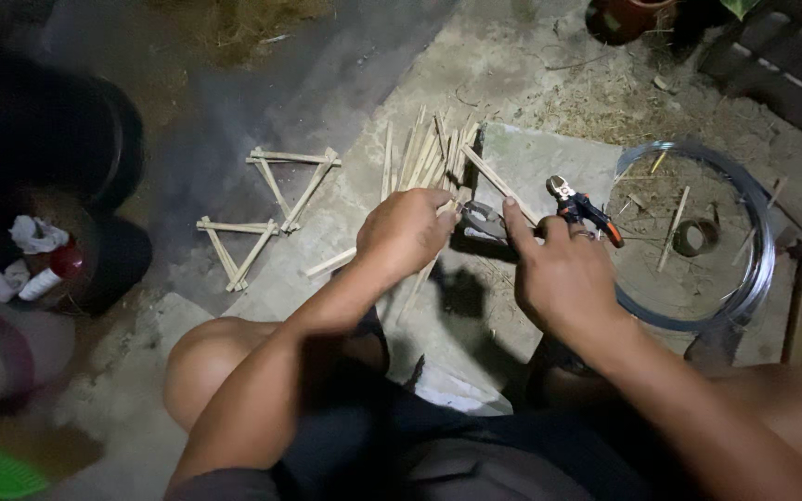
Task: The person sits on the ground assembling small triangular frames from thin wooden sticks, fitting sticks together and trimming or adjusting them with pliers and a hand tool. They pick sticks one at a time from a pile, join them into truss-like structures, and set completed frames aside on the concrete.
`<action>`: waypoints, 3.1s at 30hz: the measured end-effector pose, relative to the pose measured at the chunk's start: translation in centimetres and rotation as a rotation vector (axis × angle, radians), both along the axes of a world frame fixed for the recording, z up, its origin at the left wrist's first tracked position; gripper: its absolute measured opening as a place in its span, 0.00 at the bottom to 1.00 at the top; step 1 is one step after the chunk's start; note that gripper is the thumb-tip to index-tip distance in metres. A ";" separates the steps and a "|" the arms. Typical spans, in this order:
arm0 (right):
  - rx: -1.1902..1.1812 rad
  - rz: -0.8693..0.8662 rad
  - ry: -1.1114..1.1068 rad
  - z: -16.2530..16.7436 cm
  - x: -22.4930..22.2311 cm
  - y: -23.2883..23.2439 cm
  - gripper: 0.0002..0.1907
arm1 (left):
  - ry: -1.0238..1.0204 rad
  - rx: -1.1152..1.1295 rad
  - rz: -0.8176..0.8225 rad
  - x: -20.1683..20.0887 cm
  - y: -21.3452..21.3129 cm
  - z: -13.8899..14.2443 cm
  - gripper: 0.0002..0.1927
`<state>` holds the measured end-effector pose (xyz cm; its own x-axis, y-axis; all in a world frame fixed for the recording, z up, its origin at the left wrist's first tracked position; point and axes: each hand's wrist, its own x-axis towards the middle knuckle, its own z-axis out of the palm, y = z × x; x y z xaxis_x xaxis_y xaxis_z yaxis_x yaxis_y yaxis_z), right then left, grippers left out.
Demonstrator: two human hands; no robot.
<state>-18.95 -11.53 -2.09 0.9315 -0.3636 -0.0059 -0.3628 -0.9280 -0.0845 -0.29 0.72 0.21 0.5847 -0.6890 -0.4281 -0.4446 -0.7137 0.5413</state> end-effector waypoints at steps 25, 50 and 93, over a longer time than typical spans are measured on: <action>0.127 0.021 0.091 -1.6 0.0 0.3 0.32 | -0.142 -0.092 -0.092 -0.9 0.5 -2.4 0.12; 1.590 -0.238 0.141 -5.6 -0.1 -2.3 0.15 | -0.155 -0.118 -0.099 -0.1 0.2 -1.6 0.13; 1.588 -0.461 0.199 -3.4 -0.6 -1.8 0.13 | -0.360 -0.212 -0.298 -0.4 1.0 -2.5 0.10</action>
<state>-19.52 -13.36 -5.49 0.6943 -0.1063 -0.7118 -0.6837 0.2115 -0.6985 -0.65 1.74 -2.32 0.4343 -0.8981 -0.0688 -0.7969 -0.4187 0.4355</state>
